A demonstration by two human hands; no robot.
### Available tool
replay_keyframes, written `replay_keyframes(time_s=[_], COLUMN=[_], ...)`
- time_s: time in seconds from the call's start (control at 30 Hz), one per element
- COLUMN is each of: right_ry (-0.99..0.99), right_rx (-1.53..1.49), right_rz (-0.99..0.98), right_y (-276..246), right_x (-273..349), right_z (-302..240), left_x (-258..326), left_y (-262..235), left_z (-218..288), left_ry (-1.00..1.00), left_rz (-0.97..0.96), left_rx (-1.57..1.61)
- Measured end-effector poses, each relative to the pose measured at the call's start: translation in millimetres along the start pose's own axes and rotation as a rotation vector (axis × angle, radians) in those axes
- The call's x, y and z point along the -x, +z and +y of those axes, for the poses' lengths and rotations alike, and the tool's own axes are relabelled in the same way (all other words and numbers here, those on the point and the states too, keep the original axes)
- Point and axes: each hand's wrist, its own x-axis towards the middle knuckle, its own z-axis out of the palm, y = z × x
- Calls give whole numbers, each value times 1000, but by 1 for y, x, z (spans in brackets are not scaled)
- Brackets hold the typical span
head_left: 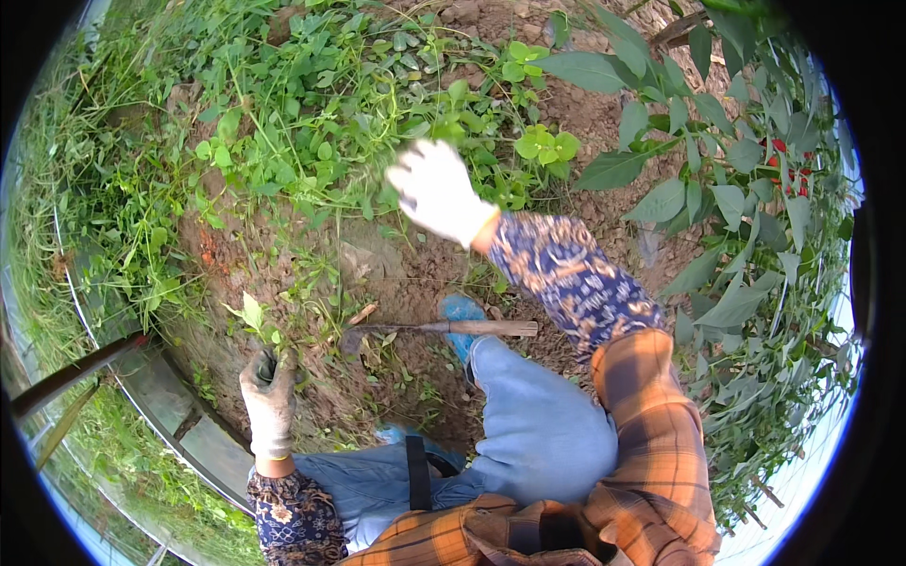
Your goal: The person kneels in a garden bed and uses a sickle to cut weeds at the base, then pulls them out by hand. The person repeatedly cuts and removes weeds, clearing patches of soil around existing plants.
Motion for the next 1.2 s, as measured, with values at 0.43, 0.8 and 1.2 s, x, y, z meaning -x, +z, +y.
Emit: replay_keyframes(time_s=[0.43, 0.8, 1.2], right_ry=[1007, 1029, 827], right_rx=[194, -72, -275], right_rz=[-147, -268, -429], right_y=[98, 70, 59], right_x=[-70, -64, -61], right_z=[85, 112, 111], left_x=[-13, -12, -8], left_y=[-2, 5, 2], left_z=[-16, -1, -10], left_ry=[-50, -73, 11], left_rz=[47, 38, 96], left_rx=[24, -16, 22])
